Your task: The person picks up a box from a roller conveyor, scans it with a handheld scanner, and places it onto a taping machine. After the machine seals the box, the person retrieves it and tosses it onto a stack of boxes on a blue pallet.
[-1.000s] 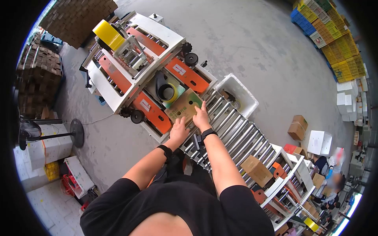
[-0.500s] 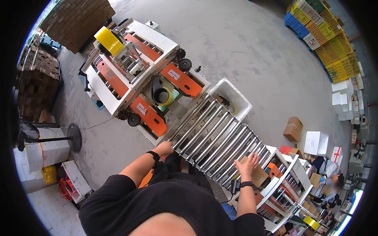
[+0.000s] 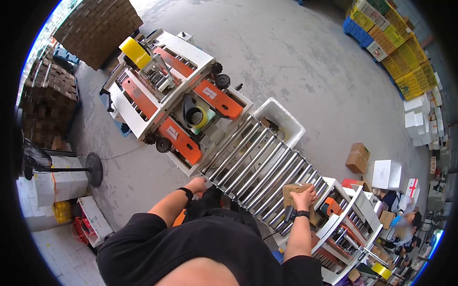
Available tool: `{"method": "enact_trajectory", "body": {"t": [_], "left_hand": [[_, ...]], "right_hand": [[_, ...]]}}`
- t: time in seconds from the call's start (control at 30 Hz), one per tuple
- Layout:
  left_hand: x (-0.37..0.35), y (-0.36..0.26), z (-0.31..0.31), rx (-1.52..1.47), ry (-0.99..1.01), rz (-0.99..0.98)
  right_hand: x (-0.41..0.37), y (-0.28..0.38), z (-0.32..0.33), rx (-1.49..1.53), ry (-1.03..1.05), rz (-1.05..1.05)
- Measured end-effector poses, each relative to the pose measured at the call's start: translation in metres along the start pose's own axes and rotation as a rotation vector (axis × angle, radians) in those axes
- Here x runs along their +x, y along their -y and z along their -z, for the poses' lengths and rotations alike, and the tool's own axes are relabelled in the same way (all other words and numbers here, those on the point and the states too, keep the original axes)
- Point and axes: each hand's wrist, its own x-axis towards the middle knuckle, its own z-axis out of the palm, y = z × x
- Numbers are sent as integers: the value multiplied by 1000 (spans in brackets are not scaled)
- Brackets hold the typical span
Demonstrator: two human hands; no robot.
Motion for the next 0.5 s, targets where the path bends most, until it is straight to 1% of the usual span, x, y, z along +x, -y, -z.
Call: {"method": "enact_trajectory", "body": {"t": [0.03,0.07,0.1,0.13,0.23,0.27,0.3,0.33,0.37,0.4,0.43,0.47,0.5], "left_hand": [[-3,-6,1,-17,-15,3],[-2,-7,-2,-36,-18,0],[-2,-8,-6,-54,-19,0],[-2,-7,-9,-70,-21,1],[-3,-4,-14,-85,-27,-8],[-5,-4,-13,-93,-40,6],[-8,-4,-11,-100,-52,16],[-9,-4,-10,-106,-61,25],[-7,-2,-9,-90,-32,49],[-4,3,-10,-107,-32,44],[-9,-2,-4,-140,-75,73],[-18,-8,3,-171,-115,102],[-20,-11,5,-193,-195,65]], "right_hand": [[-15,17,11,6,41,55],[-19,24,-2,-50,37,186],[-27,33,-18,-90,-20,329],[-46,56,-14,-119,35,412],[-76,103,-34,-156,95,799],[-85,120,-35,-188,160,907],[-85,137,-37,-171,285,1064],[-81,148,-52,-152,345,1212],[-74,162,-64,-184,500,1275],[-64,173,-79,-195,614,1290],[-59,186,-78,-176,644,1248],[-43,192,-94,-30,568,1282],[-43,205,-77,-54,516,1113]]}}
